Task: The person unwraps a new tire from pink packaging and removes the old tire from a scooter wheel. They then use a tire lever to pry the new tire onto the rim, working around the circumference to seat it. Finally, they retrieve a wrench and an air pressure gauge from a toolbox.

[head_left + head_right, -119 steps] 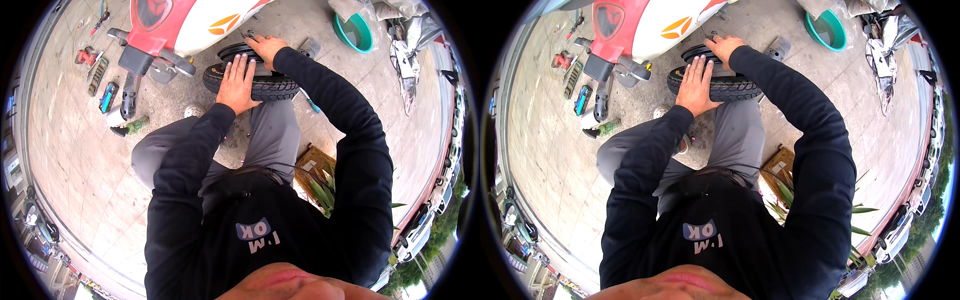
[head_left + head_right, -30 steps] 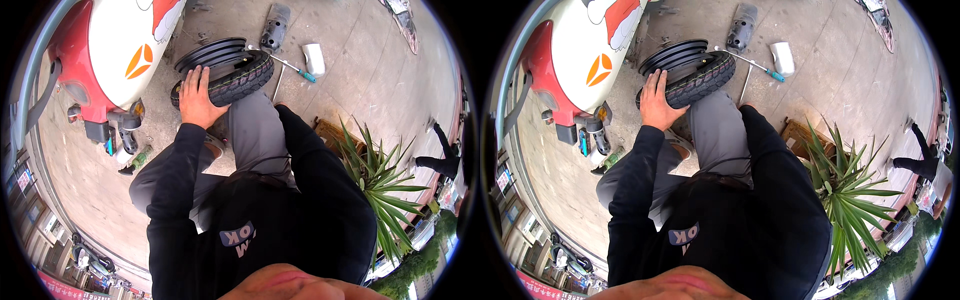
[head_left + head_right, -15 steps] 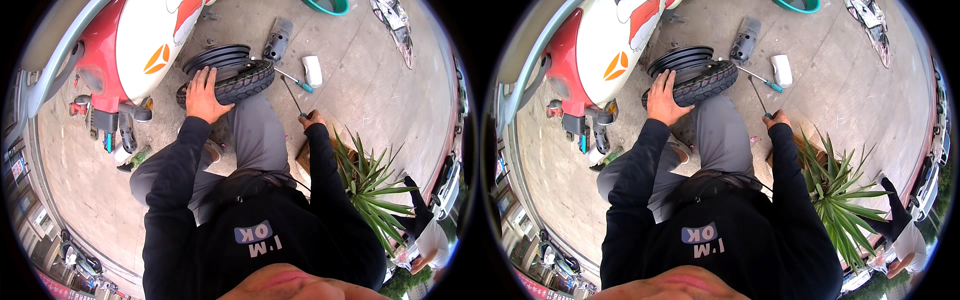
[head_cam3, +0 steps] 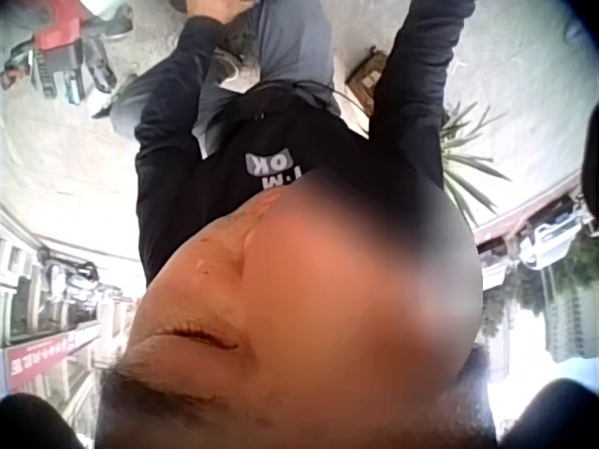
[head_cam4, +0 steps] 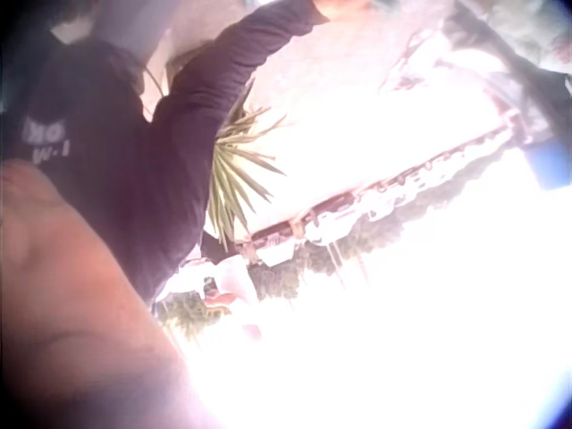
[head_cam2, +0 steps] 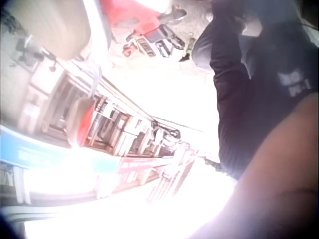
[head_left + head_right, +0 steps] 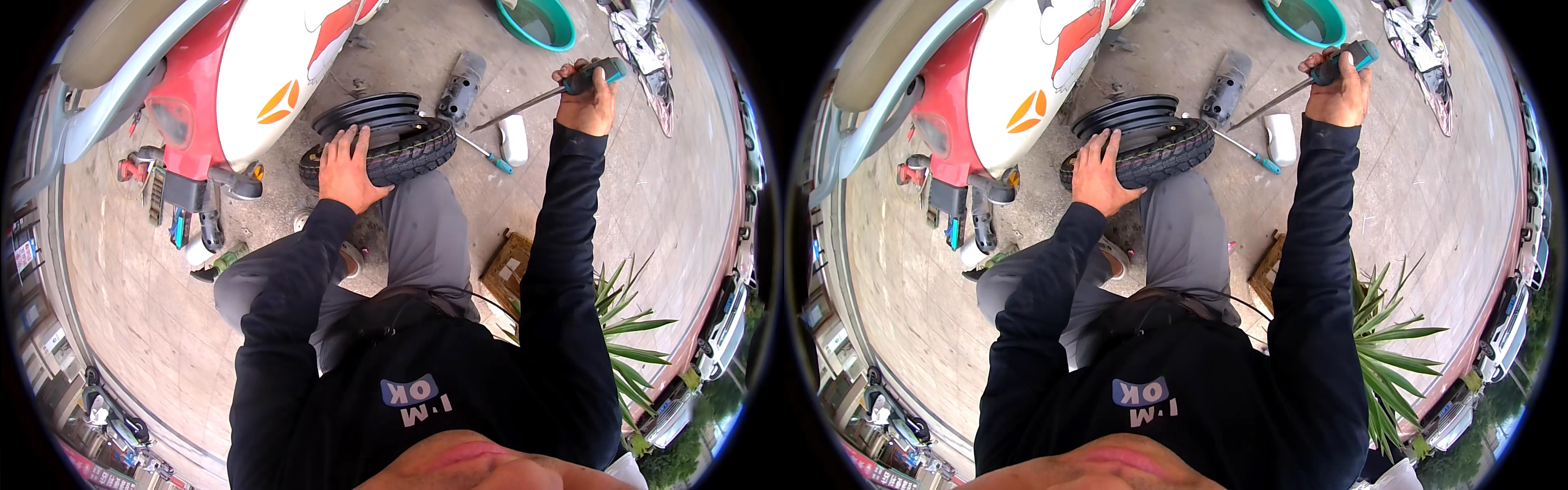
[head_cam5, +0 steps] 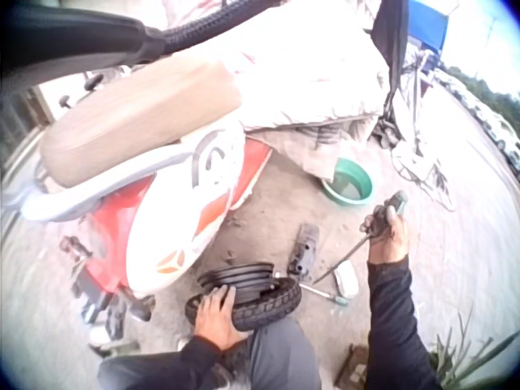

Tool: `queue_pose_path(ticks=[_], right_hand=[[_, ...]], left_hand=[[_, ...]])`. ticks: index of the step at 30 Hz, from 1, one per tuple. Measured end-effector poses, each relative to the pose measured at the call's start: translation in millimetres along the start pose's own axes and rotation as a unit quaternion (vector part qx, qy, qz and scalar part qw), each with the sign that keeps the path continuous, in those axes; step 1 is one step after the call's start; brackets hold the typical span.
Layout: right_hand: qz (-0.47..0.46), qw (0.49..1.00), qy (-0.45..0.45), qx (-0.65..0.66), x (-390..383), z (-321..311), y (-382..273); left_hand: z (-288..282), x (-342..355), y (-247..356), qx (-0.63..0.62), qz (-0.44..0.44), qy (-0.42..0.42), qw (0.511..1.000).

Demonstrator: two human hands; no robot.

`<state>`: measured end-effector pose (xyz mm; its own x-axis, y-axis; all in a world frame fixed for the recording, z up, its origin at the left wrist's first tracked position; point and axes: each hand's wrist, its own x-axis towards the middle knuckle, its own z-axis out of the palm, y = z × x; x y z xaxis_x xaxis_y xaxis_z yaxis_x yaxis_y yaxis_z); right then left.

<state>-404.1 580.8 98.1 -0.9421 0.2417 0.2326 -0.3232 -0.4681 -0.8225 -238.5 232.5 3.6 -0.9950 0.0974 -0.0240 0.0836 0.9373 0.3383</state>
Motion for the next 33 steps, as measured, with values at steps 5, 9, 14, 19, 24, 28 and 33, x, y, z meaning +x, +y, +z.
queue_pose_path(ticks=[5,9,14,19,24,28,33], right_hand=[[0.045,0.998,0.052,0.013,26.8,3.6,50.0],[0.039,0.997,0.052,0.045,42.4,-3.1,47.4],[0.127,0.988,0.080,0.044,40.0,-8.7,79.5],[0.188,0.972,0.138,0.038,38.3,-36.7,138.9],[0.254,0.965,0.059,0.014,54.7,-10.6,174.3],[0.265,0.959,-0.058,-0.079,60.5,38.5,192.6],[0.308,0.933,-0.139,-0.122,26.0,111.8,197.0]], left_hand=[[0.1,-6.0,0.0,-0.014,0.002,0.006,1.000],[0.2,-7.5,-1.1,-0.018,-0.006,0.008,1.000],[2.5,-7.0,-3.0,-0.019,0.001,0.011,1.000],[1.2,-7.7,-2.5,-0.026,0.000,0.012,1.000],[5.5,-11.1,-3.1,-0.032,0.005,0.021,0.999],[8.3,-15.8,-0.3,-0.027,0.007,0.020,0.999],[14.2,-21.5,-1.6,-0.033,0.005,0.033,0.999]])
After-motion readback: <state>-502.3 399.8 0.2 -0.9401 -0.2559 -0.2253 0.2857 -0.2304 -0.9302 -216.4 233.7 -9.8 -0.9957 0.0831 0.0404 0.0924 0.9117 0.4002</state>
